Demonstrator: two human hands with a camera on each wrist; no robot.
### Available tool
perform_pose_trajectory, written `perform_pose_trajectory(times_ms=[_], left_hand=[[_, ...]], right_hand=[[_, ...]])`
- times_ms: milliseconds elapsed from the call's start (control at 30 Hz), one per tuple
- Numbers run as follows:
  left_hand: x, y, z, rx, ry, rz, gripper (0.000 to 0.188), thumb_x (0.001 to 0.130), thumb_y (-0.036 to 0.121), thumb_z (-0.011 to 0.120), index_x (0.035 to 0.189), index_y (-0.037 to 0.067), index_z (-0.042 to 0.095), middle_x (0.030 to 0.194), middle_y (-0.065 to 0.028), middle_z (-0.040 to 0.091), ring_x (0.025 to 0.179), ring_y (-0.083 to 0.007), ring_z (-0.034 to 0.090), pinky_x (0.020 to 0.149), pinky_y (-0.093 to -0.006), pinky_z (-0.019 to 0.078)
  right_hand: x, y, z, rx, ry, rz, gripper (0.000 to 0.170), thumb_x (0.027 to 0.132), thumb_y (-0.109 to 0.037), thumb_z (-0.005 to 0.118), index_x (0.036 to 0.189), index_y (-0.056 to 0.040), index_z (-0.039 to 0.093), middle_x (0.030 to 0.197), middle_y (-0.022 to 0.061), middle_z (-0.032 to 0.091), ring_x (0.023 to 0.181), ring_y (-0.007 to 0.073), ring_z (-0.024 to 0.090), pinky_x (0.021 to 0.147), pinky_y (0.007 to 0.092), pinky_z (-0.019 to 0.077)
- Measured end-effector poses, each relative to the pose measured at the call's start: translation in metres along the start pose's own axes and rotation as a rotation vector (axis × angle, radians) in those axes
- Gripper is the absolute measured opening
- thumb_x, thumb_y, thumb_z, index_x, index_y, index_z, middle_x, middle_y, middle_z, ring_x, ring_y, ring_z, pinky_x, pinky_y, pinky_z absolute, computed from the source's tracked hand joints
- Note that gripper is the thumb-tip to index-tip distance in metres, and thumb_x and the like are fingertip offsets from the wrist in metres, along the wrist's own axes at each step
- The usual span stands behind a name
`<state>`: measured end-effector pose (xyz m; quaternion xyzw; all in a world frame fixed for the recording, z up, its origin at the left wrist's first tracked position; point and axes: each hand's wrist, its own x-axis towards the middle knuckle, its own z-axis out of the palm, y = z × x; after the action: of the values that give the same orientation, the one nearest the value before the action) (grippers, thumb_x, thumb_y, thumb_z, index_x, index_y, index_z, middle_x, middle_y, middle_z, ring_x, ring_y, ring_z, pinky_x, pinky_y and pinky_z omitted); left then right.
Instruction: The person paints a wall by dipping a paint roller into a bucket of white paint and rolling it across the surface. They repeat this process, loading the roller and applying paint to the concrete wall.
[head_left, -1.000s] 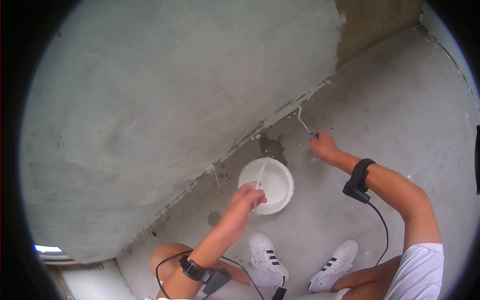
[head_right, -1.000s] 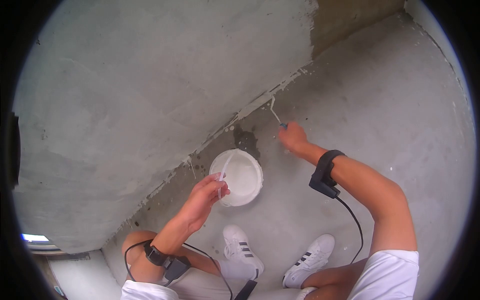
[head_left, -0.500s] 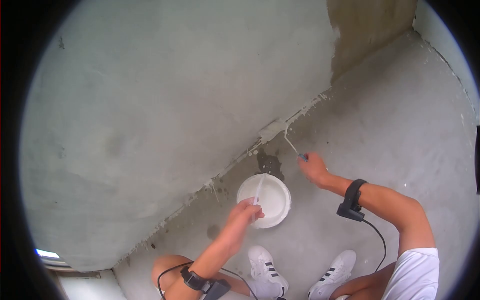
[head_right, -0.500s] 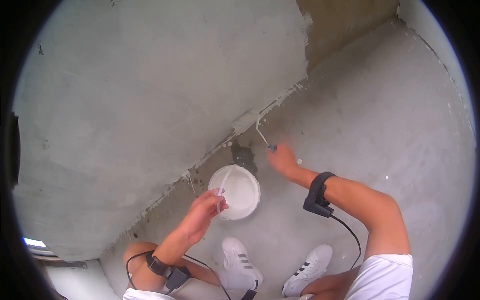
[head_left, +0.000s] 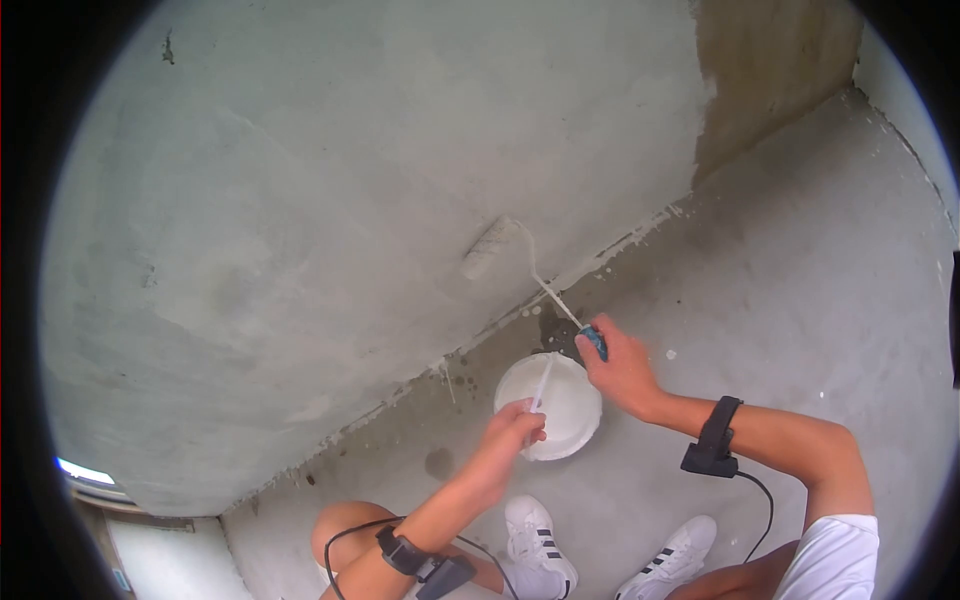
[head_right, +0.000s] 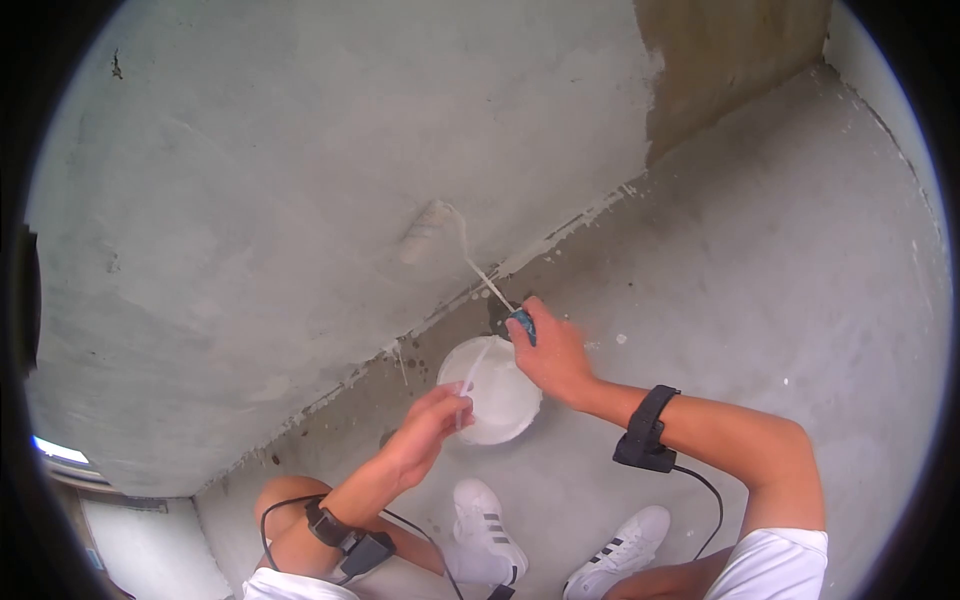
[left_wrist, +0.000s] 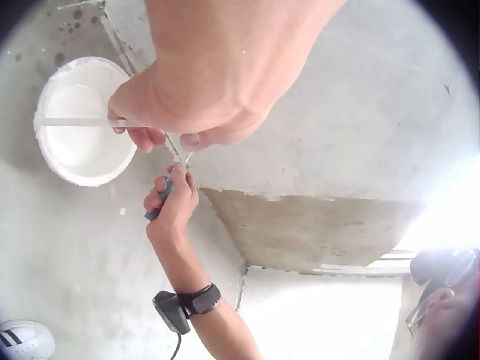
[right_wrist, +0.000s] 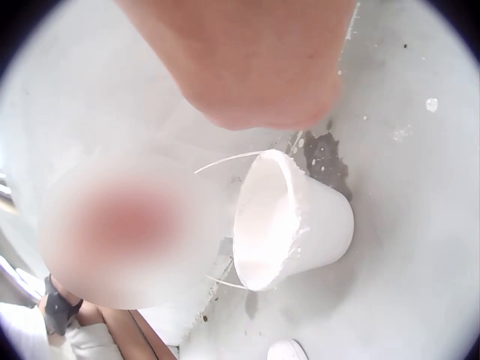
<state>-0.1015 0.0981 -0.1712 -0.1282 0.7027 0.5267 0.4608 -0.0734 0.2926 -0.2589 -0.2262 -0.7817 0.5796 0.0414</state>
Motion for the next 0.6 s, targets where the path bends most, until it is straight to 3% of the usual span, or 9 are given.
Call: perform_pose_trajectory(times_ms=[233, 600], left_hand=[[-0.001, -0.001, -0.001, 0.009, -0.002, 0.001, 0.036, 0.093, 0.022, 0.060, 0.123, 0.004, 0.055, 0.104, -0.0016, 0.057, 0.099, -0.0125, 0.053, 0.097, -0.0296, 0.0407], [-0.007, -0.012, 0.000, 0.015, 0.009, 0.036, 0.035, 0.092, 0.021, 0.060, 0.123, 0.004, 0.056, 0.103, -0.0019, 0.057, 0.098, -0.0130, 0.054, 0.097, -0.0300, 0.0413]], right_hand=[[0.001, 0.047, 0.005, -0.101, 0.061, 0.118, 0.028, 0.095, -0.027, 0.055, 0.108, -0.0023, 0.051, 0.089, 0.0241, 0.066, 0.085, 0.0469, 0.062, 0.074, 0.0521, 0.0474], [0.019, 0.084, 0.001, -0.135, 0.083, 0.214, 0.035, 0.093, -0.030, 0.055, 0.107, 0.0013, 0.058, 0.094, 0.0250, 0.067, 0.090, 0.0452, 0.063, 0.080, 0.0494, 0.0485]])
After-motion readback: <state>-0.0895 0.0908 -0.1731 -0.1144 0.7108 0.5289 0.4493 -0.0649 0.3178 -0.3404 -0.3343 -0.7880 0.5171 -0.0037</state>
